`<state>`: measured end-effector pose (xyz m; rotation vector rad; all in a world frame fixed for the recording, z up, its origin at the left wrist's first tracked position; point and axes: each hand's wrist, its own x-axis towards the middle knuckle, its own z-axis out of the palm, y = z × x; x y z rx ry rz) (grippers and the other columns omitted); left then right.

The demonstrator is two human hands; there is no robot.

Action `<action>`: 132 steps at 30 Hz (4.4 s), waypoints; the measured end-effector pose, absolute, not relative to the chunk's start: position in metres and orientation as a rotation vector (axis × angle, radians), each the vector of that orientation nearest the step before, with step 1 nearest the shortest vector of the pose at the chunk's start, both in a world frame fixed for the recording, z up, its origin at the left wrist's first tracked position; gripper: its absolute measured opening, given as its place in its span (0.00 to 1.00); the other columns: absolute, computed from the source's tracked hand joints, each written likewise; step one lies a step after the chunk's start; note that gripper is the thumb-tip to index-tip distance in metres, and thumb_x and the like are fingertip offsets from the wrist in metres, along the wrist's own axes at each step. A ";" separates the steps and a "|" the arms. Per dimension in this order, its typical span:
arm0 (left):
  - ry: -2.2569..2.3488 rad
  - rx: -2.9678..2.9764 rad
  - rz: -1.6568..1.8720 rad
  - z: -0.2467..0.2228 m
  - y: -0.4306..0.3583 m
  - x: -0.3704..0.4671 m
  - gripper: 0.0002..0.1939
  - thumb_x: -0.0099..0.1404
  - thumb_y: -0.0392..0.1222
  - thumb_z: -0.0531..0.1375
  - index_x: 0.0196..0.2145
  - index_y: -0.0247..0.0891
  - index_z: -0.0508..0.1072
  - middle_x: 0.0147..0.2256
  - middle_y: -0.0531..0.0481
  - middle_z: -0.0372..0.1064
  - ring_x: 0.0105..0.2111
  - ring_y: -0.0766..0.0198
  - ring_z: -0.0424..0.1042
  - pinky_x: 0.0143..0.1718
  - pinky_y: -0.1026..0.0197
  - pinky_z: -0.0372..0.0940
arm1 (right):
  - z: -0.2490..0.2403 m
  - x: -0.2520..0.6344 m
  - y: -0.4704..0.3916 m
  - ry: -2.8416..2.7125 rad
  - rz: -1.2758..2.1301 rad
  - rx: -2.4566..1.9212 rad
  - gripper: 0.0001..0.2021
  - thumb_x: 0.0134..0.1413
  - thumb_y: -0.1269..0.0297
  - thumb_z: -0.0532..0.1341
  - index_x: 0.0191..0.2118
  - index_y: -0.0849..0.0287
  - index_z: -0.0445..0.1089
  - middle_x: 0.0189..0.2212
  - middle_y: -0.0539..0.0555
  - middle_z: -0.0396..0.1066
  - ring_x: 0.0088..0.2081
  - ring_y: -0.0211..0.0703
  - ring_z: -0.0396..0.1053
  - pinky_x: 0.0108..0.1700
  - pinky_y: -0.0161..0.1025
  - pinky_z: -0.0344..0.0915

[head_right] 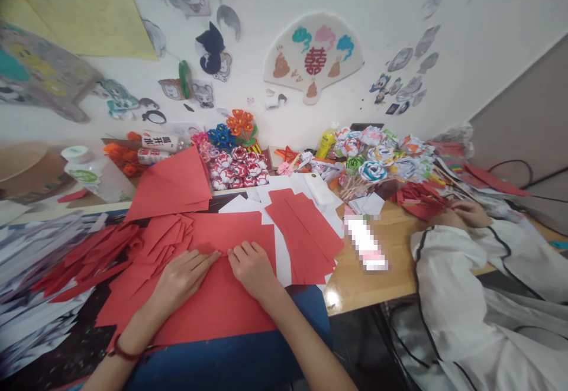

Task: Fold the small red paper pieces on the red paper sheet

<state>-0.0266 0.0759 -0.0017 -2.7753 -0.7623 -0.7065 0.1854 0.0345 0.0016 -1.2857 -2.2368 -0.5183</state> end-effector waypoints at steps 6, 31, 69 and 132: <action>-0.756 -2.789 -0.693 -0.005 0.076 -0.028 0.19 0.67 0.27 0.50 0.53 0.33 0.69 0.34 0.46 0.73 0.34 0.62 0.69 0.38 0.58 0.64 | 0.001 0.185 0.035 -2.219 -0.509 -1.287 0.09 0.64 0.75 0.55 0.40 0.64 0.74 0.25 0.52 0.67 0.32 0.42 0.61 0.33 0.40 0.56; -0.791 -2.846 -0.707 -0.001 0.080 -0.026 0.26 0.67 0.28 0.50 0.61 0.40 0.64 0.40 0.49 0.77 0.34 0.65 0.73 0.42 0.61 0.65 | -0.001 0.188 0.037 -2.165 -0.309 -1.342 0.07 0.58 0.77 0.58 0.39 0.64 0.72 0.25 0.51 0.66 0.29 0.41 0.61 0.29 0.41 0.54; -0.835 -2.813 -0.699 0.006 0.074 -0.024 0.19 0.69 0.29 0.47 0.50 0.35 0.73 0.33 0.46 0.74 0.32 0.62 0.66 0.36 0.57 0.58 | -0.005 0.189 0.036 -2.142 -0.142 -1.361 0.11 0.64 0.74 0.53 0.42 0.60 0.74 0.28 0.53 0.69 0.33 0.42 0.63 0.33 0.40 0.58; -0.719 -2.809 -0.576 0.008 0.061 -0.039 0.10 0.70 0.39 0.55 0.48 0.35 0.68 0.40 0.45 0.74 0.39 0.58 0.67 0.42 0.56 0.54 | 0.003 0.206 0.002 -2.070 0.317 -1.433 0.07 0.58 0.63 0.64 0.42 0.52 0.70 0.44 0.52 0.74 0.44 0.48 0.66 0.46 0.45 0.65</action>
